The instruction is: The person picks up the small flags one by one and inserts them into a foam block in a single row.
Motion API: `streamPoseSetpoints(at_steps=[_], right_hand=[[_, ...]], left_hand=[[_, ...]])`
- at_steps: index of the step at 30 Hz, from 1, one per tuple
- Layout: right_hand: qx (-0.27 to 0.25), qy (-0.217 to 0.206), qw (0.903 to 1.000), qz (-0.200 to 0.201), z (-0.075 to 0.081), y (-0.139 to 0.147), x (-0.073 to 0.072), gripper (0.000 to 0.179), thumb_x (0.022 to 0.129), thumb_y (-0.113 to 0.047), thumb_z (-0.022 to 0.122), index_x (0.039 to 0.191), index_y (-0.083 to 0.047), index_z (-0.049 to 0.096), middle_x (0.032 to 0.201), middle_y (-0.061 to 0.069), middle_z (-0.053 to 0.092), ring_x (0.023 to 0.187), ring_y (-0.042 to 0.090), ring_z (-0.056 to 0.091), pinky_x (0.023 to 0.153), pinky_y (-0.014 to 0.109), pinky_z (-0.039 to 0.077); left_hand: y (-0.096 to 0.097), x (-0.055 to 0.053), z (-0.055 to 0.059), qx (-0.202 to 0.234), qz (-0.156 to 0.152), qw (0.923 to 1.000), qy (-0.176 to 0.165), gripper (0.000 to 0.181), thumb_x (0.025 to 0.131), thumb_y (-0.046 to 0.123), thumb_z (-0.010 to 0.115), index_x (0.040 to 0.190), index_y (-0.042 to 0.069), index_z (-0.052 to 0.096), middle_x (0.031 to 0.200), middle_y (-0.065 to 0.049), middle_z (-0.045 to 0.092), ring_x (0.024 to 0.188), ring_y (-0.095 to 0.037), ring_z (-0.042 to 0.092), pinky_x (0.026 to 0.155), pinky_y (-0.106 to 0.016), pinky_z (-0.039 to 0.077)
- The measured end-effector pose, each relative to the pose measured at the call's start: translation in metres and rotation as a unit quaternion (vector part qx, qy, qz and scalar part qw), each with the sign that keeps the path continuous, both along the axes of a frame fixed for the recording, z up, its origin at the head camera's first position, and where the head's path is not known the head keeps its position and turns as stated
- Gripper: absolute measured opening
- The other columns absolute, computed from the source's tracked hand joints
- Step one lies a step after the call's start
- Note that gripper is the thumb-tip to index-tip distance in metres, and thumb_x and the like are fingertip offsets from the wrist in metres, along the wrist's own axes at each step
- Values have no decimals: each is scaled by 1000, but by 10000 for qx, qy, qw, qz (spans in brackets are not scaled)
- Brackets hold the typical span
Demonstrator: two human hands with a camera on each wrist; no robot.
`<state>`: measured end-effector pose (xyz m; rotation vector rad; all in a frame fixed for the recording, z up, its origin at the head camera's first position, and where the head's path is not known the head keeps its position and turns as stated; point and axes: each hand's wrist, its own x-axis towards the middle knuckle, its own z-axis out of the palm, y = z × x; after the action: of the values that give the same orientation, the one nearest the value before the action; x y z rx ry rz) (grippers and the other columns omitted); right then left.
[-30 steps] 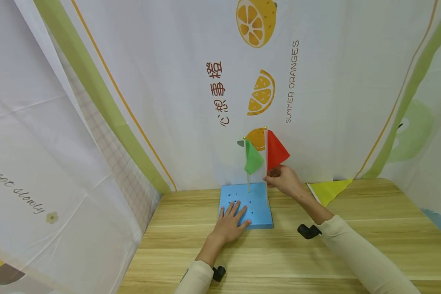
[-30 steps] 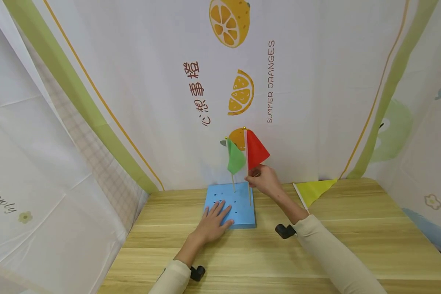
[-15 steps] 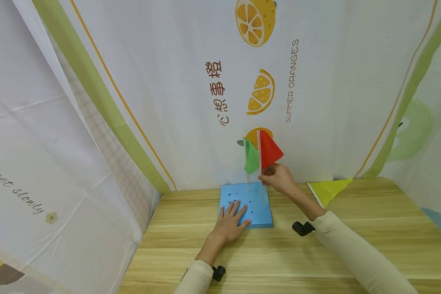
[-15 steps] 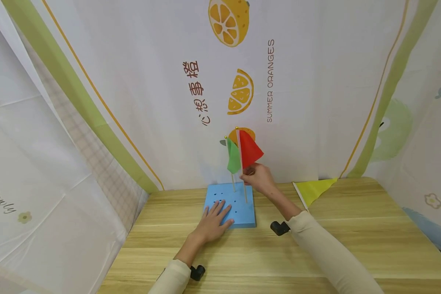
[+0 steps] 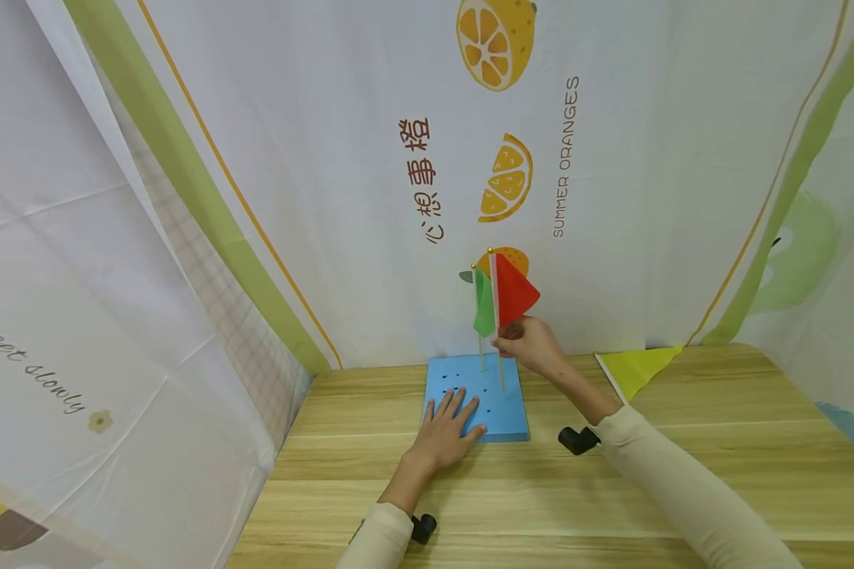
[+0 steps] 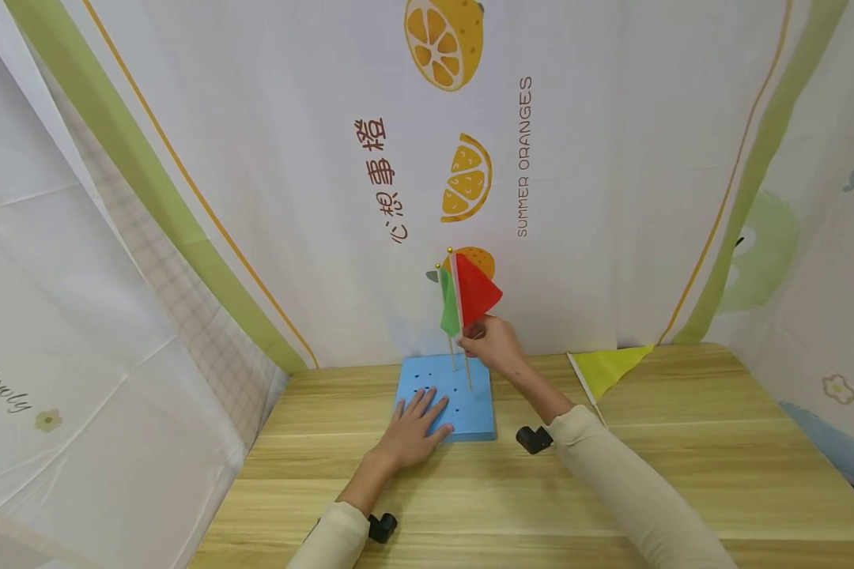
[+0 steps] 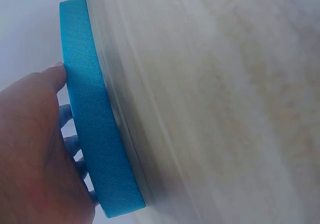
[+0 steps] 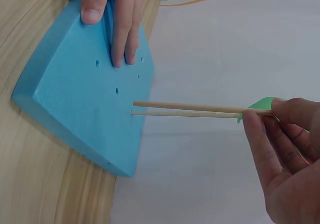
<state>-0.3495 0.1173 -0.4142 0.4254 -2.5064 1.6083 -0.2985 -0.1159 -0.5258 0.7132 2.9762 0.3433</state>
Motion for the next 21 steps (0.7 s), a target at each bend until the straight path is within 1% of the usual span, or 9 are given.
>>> streamPoseSetpoints(at_steps=[3,6,10,15,17,21], right_hand=[[-39,-10,10000,8,0,-2,0,29,99,-5,74,124,9,66,109,25,75,99,37,79,87,52,65],[-102,-13,9999,-2,-1,-4,-2,31,99,-5,74,125,9,65,110,26,75,101,38,78,86,51,66],[-151,31,9999,-18,-3,-8,-5,31,99,-5,74,125,10,65,110,27,75,99,39,79,86,51,66],[-201,10,9998,-83,-8,-12,-8,36,99,-6,75,129,9,63,113,28,75,99,39,79,88,54,64],[-232,7,9997,-119,-9,-14,-8,36,99,-6,75,129,8,63,112,28,75,98,39,79,89,55,64],[-115,120,9996,-220,-11,-17,-10,31,99,-7,75,124,8,65,109,25,75,95,36,79,86,50,66]], left_hand=[[0,0,0,-16,13,10000,1,66,112,56,42,169,23,35,179,-9,21,167,-34,17,133,-64,16],[0,0,0,-9,11,10000,9,66,112,56,42,169,23,35,179,-9,22,167,-34,17,133,-64,16],[0,-1,-1,-21,6,10000,22,66,112,56,42,169,23,35,179,-9,22,167,-35,18,133,-64,17],[0,-1,-1,-19,1,10000,47,66,112,56,43,169,22,36,179,-9,23,167,-35,18,132,-64,17],[0,-1,-1,-26,4,10000,42,66,112,56,43,169,23,36,179,-9,23,167,-34,18,133,-64,17],[0,0,-1,-25,4,10000,27,66,113,56,42,169,23,35,179,-8,22,167,-34,17,133,-64,16]])
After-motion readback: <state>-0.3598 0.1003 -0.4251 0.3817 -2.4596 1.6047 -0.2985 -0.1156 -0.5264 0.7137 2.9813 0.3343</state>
